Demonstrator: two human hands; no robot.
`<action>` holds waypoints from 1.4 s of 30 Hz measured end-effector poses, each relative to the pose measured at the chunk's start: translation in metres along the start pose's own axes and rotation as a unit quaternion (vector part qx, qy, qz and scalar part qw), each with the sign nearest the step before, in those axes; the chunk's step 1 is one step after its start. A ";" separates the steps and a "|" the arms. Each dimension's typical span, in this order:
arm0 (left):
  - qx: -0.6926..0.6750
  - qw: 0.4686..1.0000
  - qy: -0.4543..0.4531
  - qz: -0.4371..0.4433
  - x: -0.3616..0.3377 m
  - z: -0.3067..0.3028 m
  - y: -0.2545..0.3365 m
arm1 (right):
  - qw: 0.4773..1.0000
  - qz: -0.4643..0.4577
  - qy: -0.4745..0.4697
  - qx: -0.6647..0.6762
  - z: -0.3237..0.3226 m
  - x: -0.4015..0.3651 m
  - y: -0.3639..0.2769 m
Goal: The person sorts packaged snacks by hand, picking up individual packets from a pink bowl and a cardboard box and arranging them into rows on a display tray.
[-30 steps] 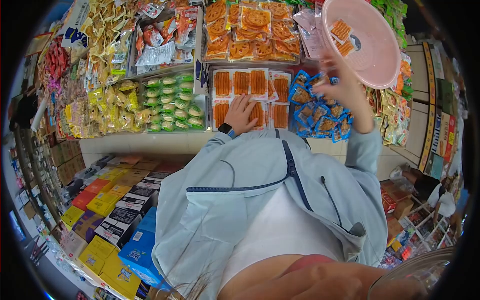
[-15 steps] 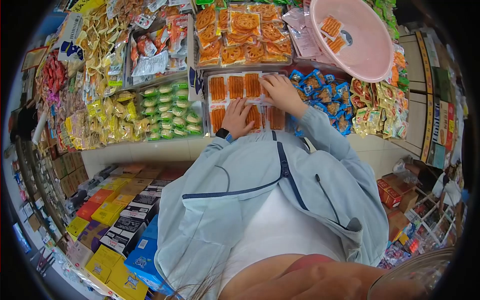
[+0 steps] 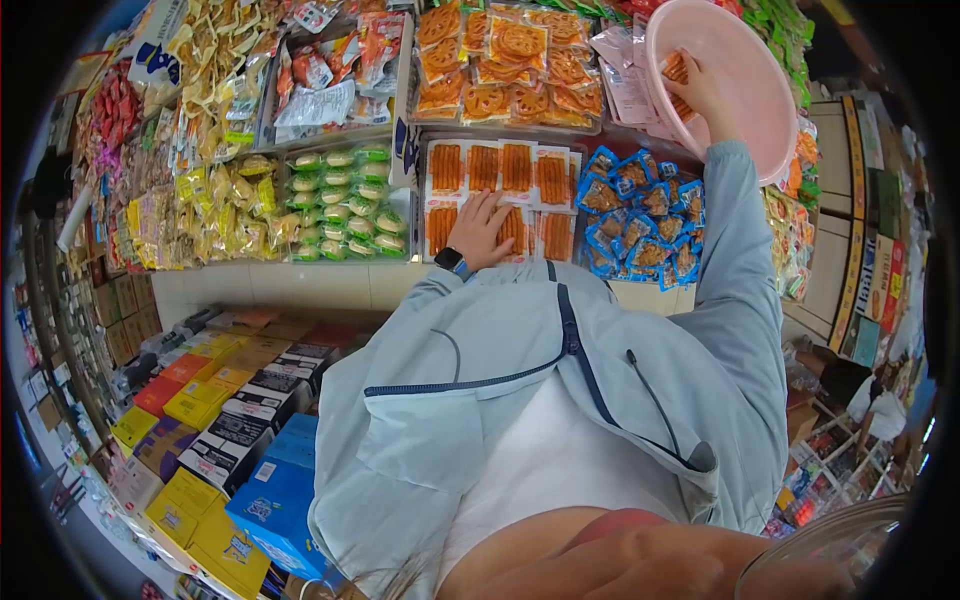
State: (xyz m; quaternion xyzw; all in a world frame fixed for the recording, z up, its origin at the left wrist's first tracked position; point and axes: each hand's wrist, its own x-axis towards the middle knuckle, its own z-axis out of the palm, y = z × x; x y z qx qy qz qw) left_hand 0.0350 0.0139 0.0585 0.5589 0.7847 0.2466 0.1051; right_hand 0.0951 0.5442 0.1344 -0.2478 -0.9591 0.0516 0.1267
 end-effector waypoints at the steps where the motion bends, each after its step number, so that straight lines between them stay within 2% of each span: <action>1: -0.001 1.000 0.007 0.001 -0.001 0.002 0.000 | 0.999 0.019 -0.044 -0.019 0.000 0.000 -0.003; 3: -0.002 1.000 0.011 0.004 -0.002 0.002 0.000 | 0.989 0.059 -0.122 -0.060 -0.018 0.006 -0.014; 6: -0.006 1.000 0.007 0.000 -0.003 0.000 0.001 | 0.990 0.048 -0.126 -0.044 -0.077 0.004 -0.058; 9: -0.012 1.000 0.009 -0.002 -0.004 0.001 0.001 | 0.991 0.029 0.096 0.093 -0.080 -0.009 -0.051; 10: -0.012 1.000 0.006 -0.007 -0.004 0.003 0.000 | 0.990 -0.007 0.109 0.093 -0.096 -0.024 -0.070; 12: -0.007 1.000 -0.001 -0.011 -0.004 0.003 0.001 | 0.983 -0.077 0.137 0.093 -0.144 -0.071 -0.150; 14: -0.012 1.000 0.006 -0.006 -0.003 0.002 0.000 | 0.952 -0.140 0.034 0.270 -0.133 -0.123 -0.204; 15: -0.015 1.000 0.009 -0.002 -0.004 0.002 0.000 | 0.944 -0.190 -0.020 0.269 -0.126 -0.144 -0.230; 16: -0.015 1.000 0.003 -0.005 -0.003 0.001 0.000 | 0.955 -0.168 -0.089 0.229 -0.092 -0.177 -0.239; 18: -0.015 1.000 -0.008 -0.011 -0.002 0.000 0.002 | 0.943 -0.169 -0.199 0.206 -0.033 -0.222 -0.249; 19: -0.015 1.000 -0.009 -0.011 -0.001 0.000 0.002 | 0.951 -0.160 -0.209 0.165 -0.020 -0.239 -0.257; 21: -0.015 1.000 -0.011 -0.013 -0.002 -0.001 0.002 | 0.959 -0.212 -0.154 0.106 0.002 -0.256 -0.264; 24: -0.019 1.000 -0.007 -0.012 -0.002 0.000 0.002 | 0.956 -0.191 -0.189 0.114 -0.001 -0.262 -0.263; 27: -0.019 1.000 -0.005 -0.009 0.000 -0.001 0.003 | 0.954 -0.193 -0.149 0.174 -0.018 -0.249 -0.260; 30: -0.019 1.000 -0.001 -0.007 -0.002 0.002 0.003 | 0.966 -0.165 0.035 0.195 -0.046 -0.206 -0.238; 31: -0.015 1.000 0.001 -0.008 -0.002 0.002 0.003 | 0.965 -0.131 0.136 0.182 -0.072 -0.182 -0.232; 33: -0.017 1.000 -0.005 -0.009 0.000 0.000 0.002 | 0.954 -0.081 0.253 0.140 -0.095 -0.133 -0.192; 35: -0.009 1.000 -0.001 -0.006 -0.003 0.002 0.003 | 0.969 0.020 0.198 0.144 -0.095 -0.083 -0.128; 37: -0.010 1.000 -0.004 -0.006 -0.004 0.002 0.002 | 0.996 0.038 0.058 0.050 -0.053 -0.048 -0.045; 40: -0.016 1.000 -0.004 -0.010 -0.002 0.002 0.002 | 0.986 0.079 -0.128 -0.069 -0.026 -0.044 -0.017; 42: -0.016 1.000 -0.001 -0.010 -0.003 0.003 0.001 | 0.988 0.029 -0.146 -0.043 -0.031 -0.040 -0.009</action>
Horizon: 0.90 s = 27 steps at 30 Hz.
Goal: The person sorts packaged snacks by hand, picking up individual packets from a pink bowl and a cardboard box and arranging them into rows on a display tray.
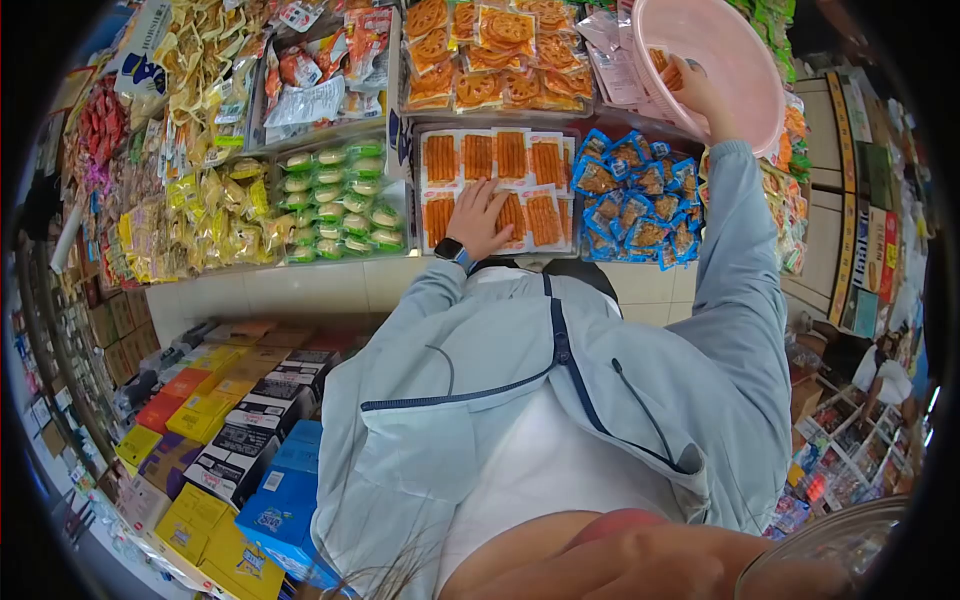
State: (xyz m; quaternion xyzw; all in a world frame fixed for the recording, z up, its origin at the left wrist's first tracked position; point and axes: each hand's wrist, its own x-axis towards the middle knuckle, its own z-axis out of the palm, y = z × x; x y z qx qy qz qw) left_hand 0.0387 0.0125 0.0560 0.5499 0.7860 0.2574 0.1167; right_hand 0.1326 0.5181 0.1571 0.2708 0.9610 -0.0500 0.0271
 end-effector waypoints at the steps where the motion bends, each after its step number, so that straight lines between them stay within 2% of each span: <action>1: 0.003 1.000 0.003 0.002 -0.001 0.001 0.000 | 1.000 -0.027 -0.011 0.010 -0.008 -0.001 -0.004; 4: -0.002 1.000 0.006 0.005 0.000 -0.001 0.000 | 0.993 -0.012 -0.115 -0.011 -0.053 -0.006 -0.019; 7: -0.001 1.000 0.009 0.004 0.001 0.002 -0.002 | 0.999 0.012 0.042 0.006 -0.031 0.002 0.017; 10: 0.001 1.000 -0.003 0.003 -0.004 0.002 -0.001 | 0.996 0.027 -0.064 -0.051 -0.031 -0.009 0.005; 13: 0.006 1.000 0.000 0.004 0.002 -0.003 0.000 | 0.996 0.037 0.046 -0.067 0.007 0.008 0.019; 16: 0.007 1.000 0.015 0.010 -0.003 -0.001 0.001 | 0.992 0.039 0.114 0.024 0.007 0.009 0.016; 19: 0.010 1.000 0.020 0.012 -0.002 -0.002 0.001 | 0.997 0.065 -0.015 -0.035 -0.023 0.006 -0.004; 22: 0.011 1.000 0.010 0.006 0.000 -0.001 0.001 | 0.983 -0.047 0.152 -0.095 -0.001 0.013 0.018; 25: 0.013 1.000 0.006 0.007 -0.002 -0.001 0.000 | 0.997 -0.001 0.009 0.072 -0.005 0.016 0.020; 27: 0.015 1.000 0.005 0.008 0.000 -0.002 0.001 | 0.998 0.036 0.008 0.055 -0.014 0.012 0.015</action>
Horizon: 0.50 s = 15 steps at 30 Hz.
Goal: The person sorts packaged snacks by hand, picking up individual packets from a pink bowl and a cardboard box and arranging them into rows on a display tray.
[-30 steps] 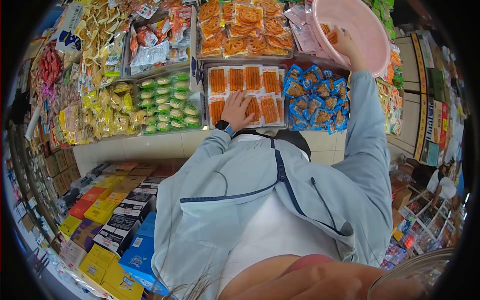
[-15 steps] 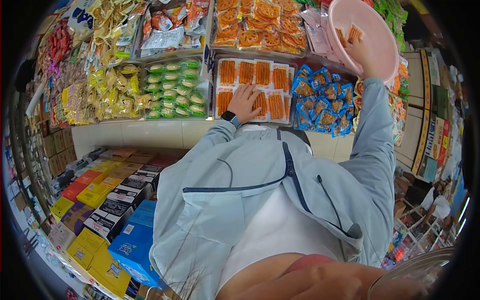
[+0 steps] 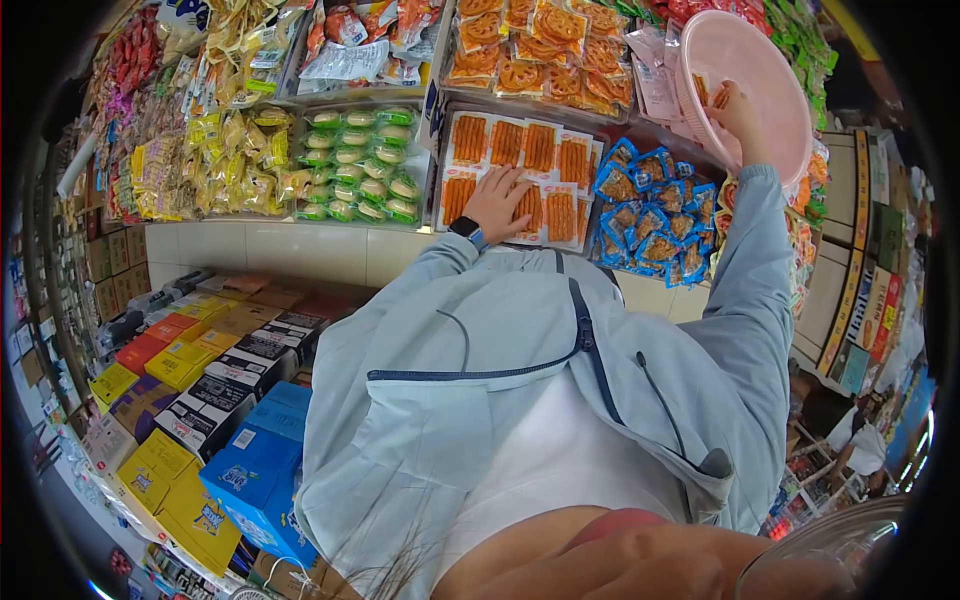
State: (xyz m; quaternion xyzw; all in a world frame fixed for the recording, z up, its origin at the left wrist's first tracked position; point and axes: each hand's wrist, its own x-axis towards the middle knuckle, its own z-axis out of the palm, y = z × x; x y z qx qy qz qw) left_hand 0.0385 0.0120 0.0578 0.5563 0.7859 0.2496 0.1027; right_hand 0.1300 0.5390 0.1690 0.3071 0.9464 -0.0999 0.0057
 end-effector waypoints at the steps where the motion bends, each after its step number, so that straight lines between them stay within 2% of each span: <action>1: 0.002 1.000 0.002 0.000 0.001 0.000 -0.001 | 1.000 0.020 0.000 -0.009 -0.003 -0.004 -0.004; 4: 0.001 1.000 0.001 -0.002 -0.002 0.003 -0.001 | 0.998 0.004 0.069 -0.013 0.011 -0.003 0.023; 7: -0.003 1.000 0.001 -0.003 -0.001 0.004 -0.001 | 0.997 0.055 -0.023 -0.056 0.003 -0.011 0.023; 10: 0.010 1.000 0.000 -0.003 -0.001 0.004 -0.001 | 0.994 0.067 -0.070 -0.048 -0.006 -0.019 0.012; 13: -0.001 1.000 0.007 0.006 -0.001 0.003 -0.001 | 0.986 0.038 -0.102 -0.123 -0.010 -0.034 0.000; 15: 0.008 1.000 -0.003 0.002 -0.001 0.002 -0.001 | 0.987 0.034 -0.105 -0.113 -0.016 -0.043 -0.013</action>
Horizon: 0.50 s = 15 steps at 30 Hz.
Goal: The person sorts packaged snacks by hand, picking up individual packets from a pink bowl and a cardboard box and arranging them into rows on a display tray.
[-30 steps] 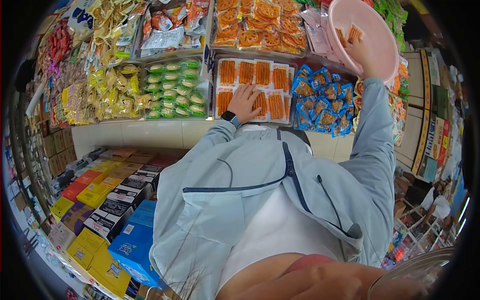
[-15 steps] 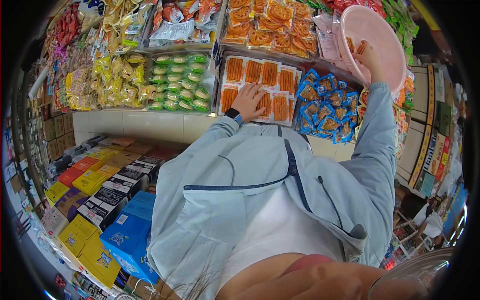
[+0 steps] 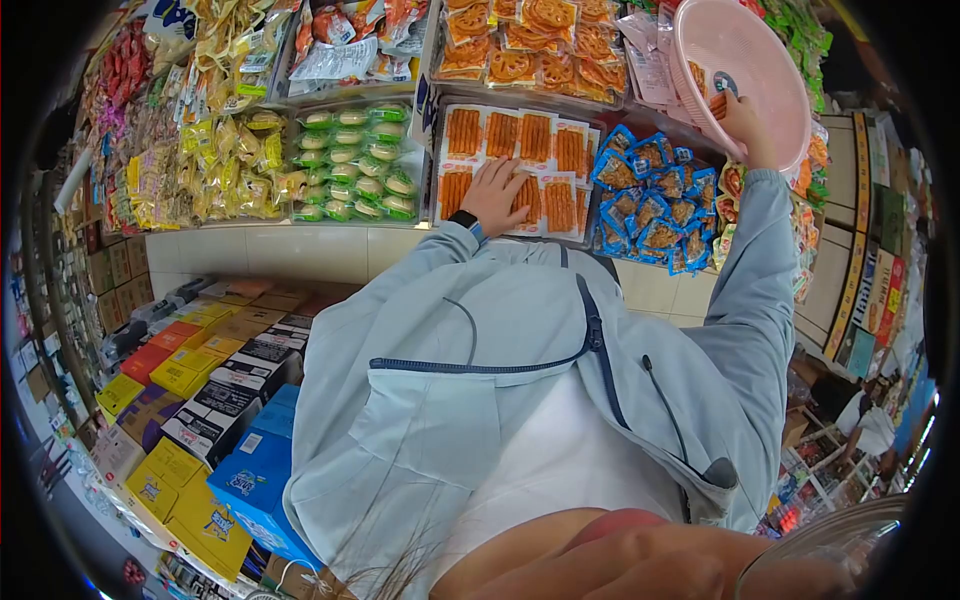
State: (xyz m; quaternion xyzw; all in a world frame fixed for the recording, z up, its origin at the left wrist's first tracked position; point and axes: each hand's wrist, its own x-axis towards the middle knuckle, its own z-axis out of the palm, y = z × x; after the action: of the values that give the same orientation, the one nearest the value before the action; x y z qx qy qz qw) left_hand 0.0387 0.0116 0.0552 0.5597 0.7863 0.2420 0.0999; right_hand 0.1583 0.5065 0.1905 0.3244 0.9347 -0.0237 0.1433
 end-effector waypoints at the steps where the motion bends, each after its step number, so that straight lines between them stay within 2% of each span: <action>1: 0.004 1.000 -0.004 -0.004 0.001 0.001 0.000 | 1.000 -0.005 -0.002 0.003 -0.003 -0.002 -0.003; 4: 0.006 1.000 0.013 0.005 -0.001 0.002 0.000 | 0.999 0.008 0.007 -0.045 0.002 0.006 -0.004; 7: -0.006 1.000 0.011 -0.002 -0.002 0.003 0.000 | 1.000 -0.002 0.003 -0.029 0.001 0.007 -0.001; 13: -0.003 1.000 0.002 -0.007 -0.001 0.002 -0.001 | 0.980 -0.040 0.191 -0.025 -0.008 0.000 0.007; 15: -0.004 1.000 -0.001 -0.008 -0.002 0.001 0.001 | 0.971 0.000 0.239 -0.010 -0.034 -0.014 -0.004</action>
State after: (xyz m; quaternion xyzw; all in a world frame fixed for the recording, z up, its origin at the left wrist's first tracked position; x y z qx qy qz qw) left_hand 0.0405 0.0104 0.0542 0.5531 0.7898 0.2434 0.1050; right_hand 0.1580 0.5001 0.2263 0.3192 0.9421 0.0640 -0.0808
